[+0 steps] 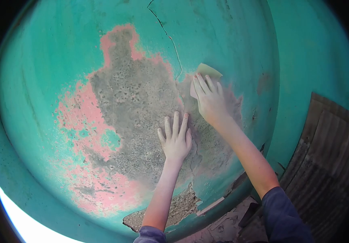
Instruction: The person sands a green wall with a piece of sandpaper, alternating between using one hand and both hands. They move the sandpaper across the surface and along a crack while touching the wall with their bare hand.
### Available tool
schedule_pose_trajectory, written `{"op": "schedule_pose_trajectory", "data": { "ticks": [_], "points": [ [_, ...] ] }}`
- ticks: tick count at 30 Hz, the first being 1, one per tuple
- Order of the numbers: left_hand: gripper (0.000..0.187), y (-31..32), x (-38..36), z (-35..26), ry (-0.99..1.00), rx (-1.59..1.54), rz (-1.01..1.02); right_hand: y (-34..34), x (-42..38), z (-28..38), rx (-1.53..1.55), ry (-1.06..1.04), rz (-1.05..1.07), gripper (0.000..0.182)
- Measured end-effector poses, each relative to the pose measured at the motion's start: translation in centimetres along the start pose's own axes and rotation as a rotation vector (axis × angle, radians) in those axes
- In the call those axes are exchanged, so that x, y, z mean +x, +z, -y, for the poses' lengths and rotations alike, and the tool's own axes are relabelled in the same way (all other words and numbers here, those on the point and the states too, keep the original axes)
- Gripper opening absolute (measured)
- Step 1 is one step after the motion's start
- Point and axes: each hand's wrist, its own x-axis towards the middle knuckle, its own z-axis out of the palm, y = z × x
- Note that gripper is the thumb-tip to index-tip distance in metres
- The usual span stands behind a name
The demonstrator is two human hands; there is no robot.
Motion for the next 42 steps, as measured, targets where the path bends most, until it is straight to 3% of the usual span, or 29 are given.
{"op": "schedule_pose_trajectory", "data": {
  "ticks": [4, 11, 17, 23, 29, 34, 39, 42],
  "points": [
    [0.063, 0.1, -0.9, 0.1, 0.008, -0.027, 0.033, -0.3, -4.0, 2.1, 0.065, -0.018, 0.070, 0.060],
    [0.063, 0.3, -1.5, 0.3, 0.028, -0.050, 0.047, -0.8, 3.5, 0.9, 0.012, -0.030, -0.066, 0.059],
    [0.064, 1.2, -1.8, 0.0, 0.032, -0.031, 0.024, 0.3, -3.9, 3.3, 0.104, -0.054, 0.033, 0.061],
    [0.065, 1.1, -1.7, 0.0, 0.028, -0.019, 0.061, -0.7, 2.4, 2.5, 0.070, -0.077, -0.054, 0.061],
    [0.064, 0.3, -1.8, -0.2, 0.018, -0.059, 0.091, -0.2, -2.4, 2.9, 0.050, -0.066, 0.034, 0.061],
    [0.066, -1.1, -0.9, -0.6, -0.012, -0.100, 0.108, -0.9, 2.2, 2.2, 0.049, -0.084, -0.039, 0.062],
    [0.067, -2.8, 2.2, -0.1, -0.044, -0.065, 0.045, -0.3, -1.4, 2.0, 0.044, -0.094, 0.028, 0.061],
    [0.068, -2.7, 2.7, 0.0, -0.075, -0.053, 0.070, -0.5, 0.5, 1.5, -0.003, -0.116, -0.021, 0.061]
  ]
}}
